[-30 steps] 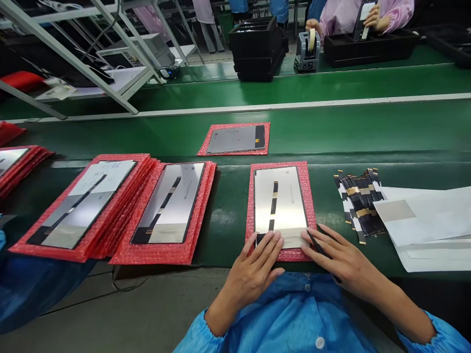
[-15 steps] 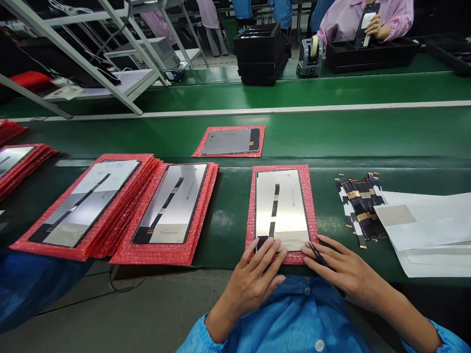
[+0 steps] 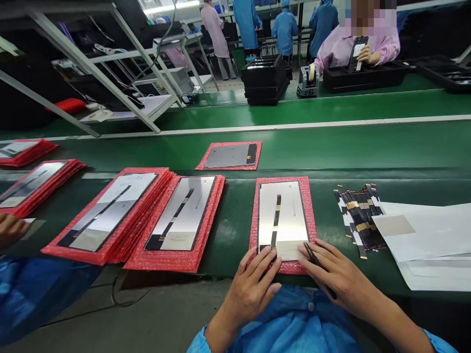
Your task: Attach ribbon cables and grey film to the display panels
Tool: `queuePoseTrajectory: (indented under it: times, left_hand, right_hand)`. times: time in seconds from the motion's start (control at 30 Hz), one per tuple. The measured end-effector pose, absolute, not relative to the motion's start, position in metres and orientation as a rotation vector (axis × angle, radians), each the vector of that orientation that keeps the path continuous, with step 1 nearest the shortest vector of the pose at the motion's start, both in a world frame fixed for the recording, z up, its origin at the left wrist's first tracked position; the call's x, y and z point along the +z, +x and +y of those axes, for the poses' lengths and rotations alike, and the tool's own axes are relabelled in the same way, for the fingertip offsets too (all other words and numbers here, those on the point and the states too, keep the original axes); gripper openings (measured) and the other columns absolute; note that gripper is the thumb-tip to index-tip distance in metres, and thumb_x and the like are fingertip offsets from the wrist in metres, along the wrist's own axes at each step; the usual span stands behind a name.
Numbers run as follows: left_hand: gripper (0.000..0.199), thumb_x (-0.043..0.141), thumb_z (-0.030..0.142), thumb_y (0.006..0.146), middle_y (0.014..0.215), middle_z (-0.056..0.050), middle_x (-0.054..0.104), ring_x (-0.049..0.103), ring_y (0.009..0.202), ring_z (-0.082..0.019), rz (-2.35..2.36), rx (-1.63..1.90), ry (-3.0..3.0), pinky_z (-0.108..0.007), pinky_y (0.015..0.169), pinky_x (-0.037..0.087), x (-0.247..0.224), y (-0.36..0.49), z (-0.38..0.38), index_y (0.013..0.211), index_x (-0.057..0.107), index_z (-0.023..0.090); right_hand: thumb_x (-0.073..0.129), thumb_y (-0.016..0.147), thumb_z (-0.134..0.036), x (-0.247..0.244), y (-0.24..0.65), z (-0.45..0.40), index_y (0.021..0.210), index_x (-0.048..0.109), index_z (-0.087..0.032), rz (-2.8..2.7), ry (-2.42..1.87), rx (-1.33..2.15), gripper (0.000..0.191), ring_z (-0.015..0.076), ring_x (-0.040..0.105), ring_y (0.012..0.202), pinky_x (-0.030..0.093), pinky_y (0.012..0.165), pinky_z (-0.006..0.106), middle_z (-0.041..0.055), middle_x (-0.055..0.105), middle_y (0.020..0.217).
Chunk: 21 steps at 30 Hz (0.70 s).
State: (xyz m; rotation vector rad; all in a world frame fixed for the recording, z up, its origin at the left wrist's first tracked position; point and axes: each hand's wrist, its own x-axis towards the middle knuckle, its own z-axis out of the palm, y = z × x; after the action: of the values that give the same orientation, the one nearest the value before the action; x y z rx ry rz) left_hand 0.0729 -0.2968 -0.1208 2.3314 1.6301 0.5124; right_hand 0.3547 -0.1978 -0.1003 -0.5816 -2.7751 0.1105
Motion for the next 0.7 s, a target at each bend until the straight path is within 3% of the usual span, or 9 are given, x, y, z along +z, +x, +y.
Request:
queuePoseTrajectory:
  times: [0.2,0.3,0.4,0.53,0.7]
  left_hand:
    - [0.063,0.05,0.049,0.096,0.149,0.012,0.05,0.054,0.137,-0.028,1.683,0.5,2.438,-0.056,0.115,0.046,-0.117,0.069,-0.292,0.151,0.018,0.051]
    - [0.044,0.047,0.046,0.097,0.136,0.01,0.061,0.056,0.132,-0.027,1.979,0.673,2.222,-0.053,0.109,0.049,-0.116,0.064,-0.273,0.139,0.037,0.053]
    - [0.022,0.047,0.047,0.096,0.123,-0.001,0.064,0.059,0.123,-0.03,2.324,0.803,1.905,-0.054,0.099,0.05,-0.114,0.056,-0.242,0.116,0.054,0.043]
    - [0.018,0.049,0.049,0.092,0.103,-0.005,0.061,0.06,0.105,-0.029,2.429,0.784,1.73,-0.052,0.09,0.051,-0.111,0.047,-0.209,0.093,0.053,0.031]
    - [0.013,0.05,0.037,0.09,0.093,-0.007,0.059,0.058,0.093,-0.027,2.433,0.715,1.747,-0.048,0.084,0.048,-0.115,0.048,-0.2,0.081,0.049,0.027]
  right_hand:
    - [0.051,0.094,-0.025,-0.114,0.352,-0.196,0.148,0.042,-0.029,-2.568,-0.805,0.089,0.055,0.0251,0.058,0.134,0.045,0.116,0.048,-0.0015,0.055,0.148]
    - [0.052,0.094,-0.03,-0.118,0.354,-0.197,0.149,0.04,-0.033,-2.495,-0.804,0.101,0.056,0.0249,0.06,0.133,0.048,0.115,0.043,-0.0059,0.054,0.148]
    - [0.053,0.094,-0.034,-0.121,0.351,-0.197,0.147,0.04,-0.04,-2.491,-0.755,0.112,0.055,0.023,0.064,0.129,0.05,0.112,0.039,-0.011,0.058,0.144]
    - [0.057,0.091,-0.032,-0.126,0.347,-0.198,0.148,0.042,-0.035,-2.483,-0.694,0.085,0.059,0.0255,0.065,0.127,0.054,0.108,0.039,-0.0072,0.06,0.143]
    - [0.059,0.089,-0.034,-0.134,0.341,-0.198,0.143,0.048,-0.037,-2.483,-0.591,-0.024,0.055,0.0245,0.068,0.123,0.058,0.104,0.04,-0.0076,0.064,0.138]
